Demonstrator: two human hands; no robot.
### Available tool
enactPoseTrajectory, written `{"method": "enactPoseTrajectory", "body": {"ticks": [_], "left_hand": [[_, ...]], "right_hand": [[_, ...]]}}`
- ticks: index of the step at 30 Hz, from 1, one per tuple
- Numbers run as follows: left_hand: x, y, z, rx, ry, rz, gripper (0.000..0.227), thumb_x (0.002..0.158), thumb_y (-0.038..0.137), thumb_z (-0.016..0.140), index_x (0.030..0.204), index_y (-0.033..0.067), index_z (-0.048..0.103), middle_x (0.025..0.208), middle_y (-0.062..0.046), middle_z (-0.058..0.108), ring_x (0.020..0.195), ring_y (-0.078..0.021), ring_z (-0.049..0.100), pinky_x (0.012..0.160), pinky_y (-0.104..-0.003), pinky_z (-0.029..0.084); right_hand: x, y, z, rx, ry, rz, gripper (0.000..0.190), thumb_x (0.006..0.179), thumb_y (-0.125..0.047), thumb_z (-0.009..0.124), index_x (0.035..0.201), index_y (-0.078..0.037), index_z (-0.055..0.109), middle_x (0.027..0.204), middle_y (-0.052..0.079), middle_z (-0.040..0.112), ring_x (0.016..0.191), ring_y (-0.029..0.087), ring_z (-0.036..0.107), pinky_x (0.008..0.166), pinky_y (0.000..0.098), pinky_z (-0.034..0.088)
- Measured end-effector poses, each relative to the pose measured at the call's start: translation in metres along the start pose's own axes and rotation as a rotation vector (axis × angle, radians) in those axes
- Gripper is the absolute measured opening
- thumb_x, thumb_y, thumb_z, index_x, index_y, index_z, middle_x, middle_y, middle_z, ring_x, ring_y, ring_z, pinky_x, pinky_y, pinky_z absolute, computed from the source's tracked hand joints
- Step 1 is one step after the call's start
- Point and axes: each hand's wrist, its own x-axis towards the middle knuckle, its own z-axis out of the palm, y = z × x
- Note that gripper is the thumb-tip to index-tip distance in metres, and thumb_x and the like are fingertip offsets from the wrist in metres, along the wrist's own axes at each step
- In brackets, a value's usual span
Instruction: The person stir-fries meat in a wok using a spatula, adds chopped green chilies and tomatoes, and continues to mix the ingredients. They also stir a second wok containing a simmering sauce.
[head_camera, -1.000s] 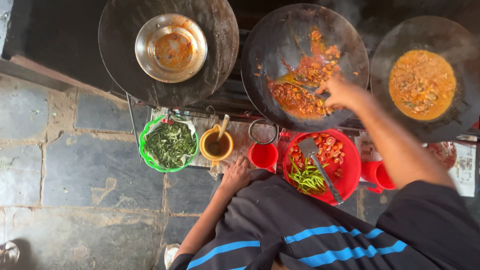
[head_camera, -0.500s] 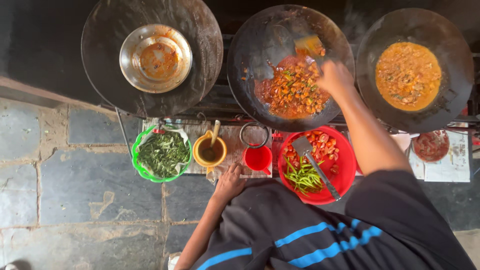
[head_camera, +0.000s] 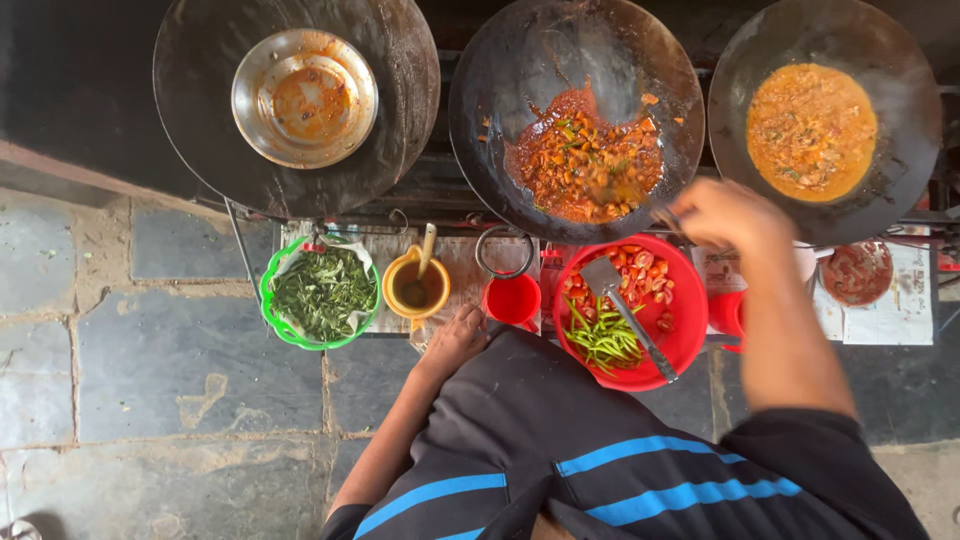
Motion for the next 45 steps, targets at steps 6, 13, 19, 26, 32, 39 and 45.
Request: {"method": "enactPoseTrajectory", "body": {"ticks": [6, 13, 19, 26, 32, 39, 45], "left_hand": [[0.001, 0.008, 0.000, 0.010, 0.009, -0.060, 0.029, 0.081, 0.016, 0.077, 0.101, 0.0078, 0.056, 0.116, -0.011, 0.059, 0.104, -0.0365, 0.064, 0.083, -0.048, 0.053], [-0.004, 0.010, 0.005, -0.030, 0.008, -0.043, 0.032, 0.081, 0.015, 0.075, 0.104, 0.0063, 0.054, 0.116, -0.011, 0.058, 0.107, -0.0346, 0.064, 0.085, -0.046, 0.053], [-0.005, 0.011, 0.001, 0.021, -0.016, -0.095, 0.029, 0.084, 0.017, 0.076, 0.102, 0.0076, 0.055, 0.116, -0.010, 0.058, 0.107, -0.0331, 0.063, 0.084, -0.046, 0.053], [0.005, 0.010, -0.001, 0.036, -0.006, -0.086, 0.023, 0.084, 0.017, 0.073, 0.099, 0.0080, 0.057, 0.114, -0.010, 0.061, 0.104, -0.0343, 0.065, 0.082, -0.048, 0.054], [0.012, 0.015, -0.003, -0.028, -0.058, -0.055, 0.016, 0.087, 0.017, 0.069, 0.096, 0.0047, 0.062, 0.105, -0.014, 0.064, 0.092, -0.0368, 0.068, 0.077, -0.049, 0.054], [0.019, 0.014, -0.013, -0.039, 0.083, 0.012, 0.017, 0.086, 0.020, 0.072, 0.083, 0.0047, 0.066, 0.090, -0.015, 0.067, 0.080, -0.0378, 0.068, 0.068, -0.048, 0.054], [0.018, 0.012, -0.020, -0.012, 0.101, -0.017, 0.014, 0.086, 0.017, 0.071, 0.082, 0.0046, 0.065, 0.088, -0.014, 0.066, 0.079, -0.0387, 0.067, 0.069, -0.049, 0.054]], "right_hand": [[0.089, -0.007, 0.014, 0.257, 0.324, -0.156, 0.059, 0.059, -0.007, 0.068, 0.117, -0.014, 0.079, 0.074, 0.018, 0.072, 0.069, 0.027, 0.072, 0.067, 0.0378, 0.055], [0.121, -0.049, 0.031, 0.330, 0.396, -0.238, 0.059, 0.068, -0.009, 0.070, 0.126, -0.018, 0.075, 0.095, 0.019, 0.075, 0.081, 0.029, 0.074, 0.075, 0.0408, 0.057], [0.098, -0.027, 0.044, -0.019, 0.223, -0.102, 0.056, 0.074, -0.019, 0.076, 0.129, -0.027, 0.074, 0.115, 0.019, 0.074, 0.109, 0.034, 0.069, 0.095, 0.0464, 0.053], [0.044, 0.005, 0.029, -0.049, 0.260, -0.044, 0.052, 0.078, -0.020, 0.072, 0.130, -0.024, 0.074, 0.123, 0.019, 0.071, 0.114, 0.038, 0.067, 0.096, 0.0494, 0.052], [0.024, -0.013, 0.041, 0.048, 0.103, -0.075, 0.068, 0.075, -0.015, 0.068, 0.142, -0.025, 0.063, 0.110, 0.021, 0.077, 0.103, 0.035, 0.074, 0.095, 0.0448, 0.056], [0.000, 0.042, 0.000, -0.043, 0.112, -0.006, 0.065, 0.073, -0.010, 0.067, 0.135, -0.030, 0.072, 0.109, 0.018, 0.078, 0.102, 0.034, 0.073, 0.091, 0.0468, 0.056], [-0.012, 0.053, -0.027, -0.231, -0.057, 0.030, 0.051, 0.071, -0.018, 0.073, 0.120, -0.030, 0.078, 0.086, 0.014, 0.077, 0.085, 0.033, 0.076, 0.076, 0.0461, 0.058]]}}
